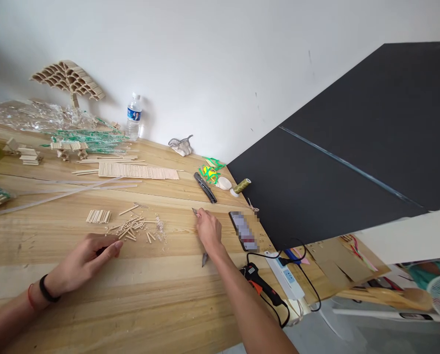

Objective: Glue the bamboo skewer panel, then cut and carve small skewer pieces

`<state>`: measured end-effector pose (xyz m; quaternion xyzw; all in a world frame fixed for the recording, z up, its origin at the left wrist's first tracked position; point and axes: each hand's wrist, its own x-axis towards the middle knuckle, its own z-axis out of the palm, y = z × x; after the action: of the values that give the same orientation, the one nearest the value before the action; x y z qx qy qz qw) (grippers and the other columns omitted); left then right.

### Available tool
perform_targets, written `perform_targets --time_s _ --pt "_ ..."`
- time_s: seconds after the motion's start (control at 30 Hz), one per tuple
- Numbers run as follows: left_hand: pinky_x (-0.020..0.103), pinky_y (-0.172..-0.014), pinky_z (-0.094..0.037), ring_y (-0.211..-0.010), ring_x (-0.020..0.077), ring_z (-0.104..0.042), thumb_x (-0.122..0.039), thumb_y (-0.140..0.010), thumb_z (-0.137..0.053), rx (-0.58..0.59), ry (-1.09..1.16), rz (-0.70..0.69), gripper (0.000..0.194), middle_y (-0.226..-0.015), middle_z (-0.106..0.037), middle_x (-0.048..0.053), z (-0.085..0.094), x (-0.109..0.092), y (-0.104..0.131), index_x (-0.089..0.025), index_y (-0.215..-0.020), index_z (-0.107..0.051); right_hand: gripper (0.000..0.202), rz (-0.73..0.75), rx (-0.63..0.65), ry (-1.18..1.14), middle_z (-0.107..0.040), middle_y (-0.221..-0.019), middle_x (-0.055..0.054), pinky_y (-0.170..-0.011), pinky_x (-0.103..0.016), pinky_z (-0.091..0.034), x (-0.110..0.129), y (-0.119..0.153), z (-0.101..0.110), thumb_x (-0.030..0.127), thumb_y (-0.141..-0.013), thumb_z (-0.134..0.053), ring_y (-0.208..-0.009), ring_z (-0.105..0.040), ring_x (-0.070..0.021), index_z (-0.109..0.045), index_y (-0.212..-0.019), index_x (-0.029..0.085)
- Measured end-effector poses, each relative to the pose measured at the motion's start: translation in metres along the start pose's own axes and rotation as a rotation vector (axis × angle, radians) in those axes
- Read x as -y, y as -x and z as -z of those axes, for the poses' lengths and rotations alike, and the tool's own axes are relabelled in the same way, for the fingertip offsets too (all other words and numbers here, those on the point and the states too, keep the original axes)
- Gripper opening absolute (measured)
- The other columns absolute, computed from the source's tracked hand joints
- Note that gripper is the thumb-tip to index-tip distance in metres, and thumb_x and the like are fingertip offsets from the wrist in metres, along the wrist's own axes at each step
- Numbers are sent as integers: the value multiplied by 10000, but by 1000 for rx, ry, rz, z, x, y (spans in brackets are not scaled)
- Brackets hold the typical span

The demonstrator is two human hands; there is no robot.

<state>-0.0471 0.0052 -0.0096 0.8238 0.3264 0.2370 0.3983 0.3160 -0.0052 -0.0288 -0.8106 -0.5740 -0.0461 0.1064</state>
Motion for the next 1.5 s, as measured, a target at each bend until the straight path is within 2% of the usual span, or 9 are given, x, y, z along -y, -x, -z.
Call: perform_targets --time_s 0.57,0.87,1.0,1.1,1.17,1.3,1.4,1.5 --pt "259 -577 -374 -567 134 -455 -543 -1033 -336 -36 54 28 529 -591 -498 -30 4 -2 -2 -206 -659 -502 266 -20 -17 -42 -730 -879 -77 -638 -290 -286 -3 5 -1 156 -987 -436 -737 -594 -199 -693 -945 208" --pt "259 -588 -383 -575 148 -491 -594 -1014 -342 -31 4 87 568 -585 -516 -25 6 5 -3 -207 -667 -570 239 -54 -2 -208 -746 -895 -80 -695 -278 -355 -1 5 3 149 -955 -486 -784 -633 -205 -711 -909 217" --pt "262 -591 -372 -573 145 -478 -604 -1015 -346 -37 4 95 576 -588 -496 -28 6 5 -4 -202 -674 -581 186 -82 21 -371 -747 -892 -61 -745 -282 -422 -9 -3 16 197 -927 -528 -815 -649 -211 -710 -958 218" --pt "265 -600 -369 -581 145 -474 -615 -1016 -338 -28 18 102 584 -592 -485 -28 6 5 -4 -200 -675 -567 150 -141 58 -497 -691 -778 -40 -695 -284 -427 -20 -11 28 261 -913 -542 -730 -604 -192 -671 -866 203" --pt "268 -606 -367 -588 147 -473 -622 -1017 -329 -21 25 104 588 -598 -487 -25 5 5 -4 -200 -679 -561 143 -157 122 -591 -610 -674 3 -615 -263 -400 -25 -16 36 296 -887 -555 -630 -533 -159 -626 -798 209" --pt "272 -619 -371 -604 151 -476 -616 -1021 -329 -21 45 96 578 -616 -502 -22 4 7 -4 -200 -690 -556 242 -145 256 -787 -458 -591 77 -480 -214 -299 -24 -25 54 468 -839 -606 -492 -364 -104 -570 -824 229" --pt "275 -609 -354 -597 149 -449 -631 -1016 -324 -15 61 115 582 -610 -477 -27 3 8 -4 -201 -695 -551 391 -89 263 -898 -487 -653 60 -497 -213 -332 -16 -34 74 597 -780 -674 -539 -406 -100 -570 -830 223" --pt "277 -603 -334 -590 145 -418 -652 -1006 -317 -7 71 133 595 -602 -443 -33 2 9 -4 -202 -688 -542 456 -9 158 -961 -584 -808 9 -660 -254 -453 -10 -42 95 648 -761 -715 -723 -528 -133 -628 -877 215"
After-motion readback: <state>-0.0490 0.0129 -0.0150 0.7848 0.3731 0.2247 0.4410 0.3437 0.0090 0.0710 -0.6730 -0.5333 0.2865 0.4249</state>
